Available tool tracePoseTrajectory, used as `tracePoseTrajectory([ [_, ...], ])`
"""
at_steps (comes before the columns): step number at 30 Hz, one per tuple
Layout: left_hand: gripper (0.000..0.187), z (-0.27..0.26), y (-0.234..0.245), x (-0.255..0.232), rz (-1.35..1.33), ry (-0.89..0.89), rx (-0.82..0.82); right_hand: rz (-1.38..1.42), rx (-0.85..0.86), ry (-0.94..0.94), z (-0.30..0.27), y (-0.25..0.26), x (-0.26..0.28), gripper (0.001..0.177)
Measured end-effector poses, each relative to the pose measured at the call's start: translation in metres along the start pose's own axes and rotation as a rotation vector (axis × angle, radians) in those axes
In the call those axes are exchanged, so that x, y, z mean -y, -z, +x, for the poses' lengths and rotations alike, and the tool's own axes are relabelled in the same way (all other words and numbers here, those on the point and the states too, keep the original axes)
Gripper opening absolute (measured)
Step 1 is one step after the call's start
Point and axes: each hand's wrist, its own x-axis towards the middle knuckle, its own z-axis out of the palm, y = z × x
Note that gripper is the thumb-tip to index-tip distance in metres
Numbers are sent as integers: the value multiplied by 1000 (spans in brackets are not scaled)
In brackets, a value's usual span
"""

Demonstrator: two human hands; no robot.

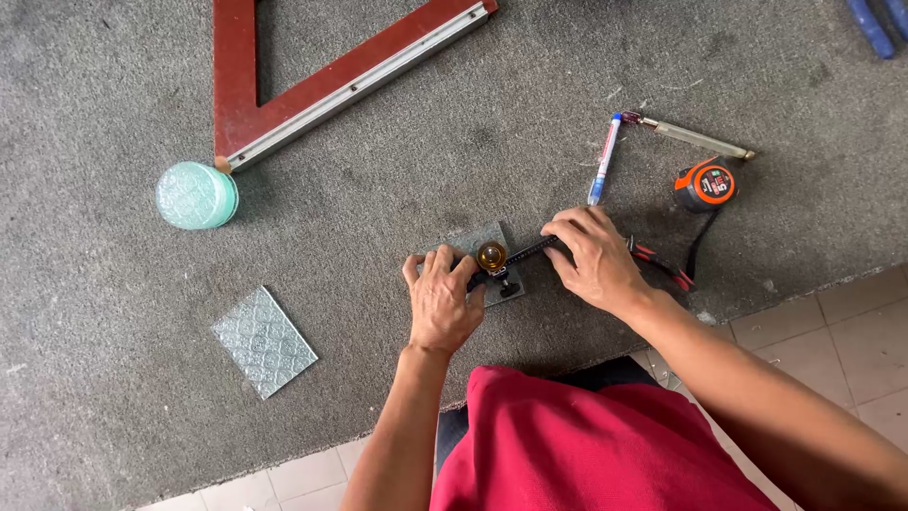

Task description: Measuring and cutting pieces of decorative glass using a tape measure, marker, square ruler, and glass cutter on a workshop table.

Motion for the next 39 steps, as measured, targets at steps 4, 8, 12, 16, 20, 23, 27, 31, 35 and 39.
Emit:
tracePoseTrajectory([
  [4,61,2,40,-12,-118,4,41,6,-26,38,1,2,1,18],
  [8,70,-5,53,26,-297,126,25,12,-55,73,-3,3,-2,18],
  [12,64,16,42,74,16,354,-38,-51,-154,73,-5,-3,-2,11],
  [16,103,58,53,72,122,404,132,-54,-167,25,2,-9,0,8],
  [20,112,70,41,80,249,373,215,-46,-110,-45,5,-11,4,5],
  [23,115,77,38,84,219,460,282,-40,-120,-64,-1,-17,5,9],
  [27,114,75,37,82,223,425,272,-33,-4,-287,-36,-26,33,19],
  [31,113,69,31,85,191,402,232,177,58,-490,-69,-45,78,31],
  [35,112,69,32,83,154,422,192,166,23,-493,-68,-84,129,37],
  [39,110,58,30,80,150,436,98,405,197,-602,-35,-81,172,38],
])
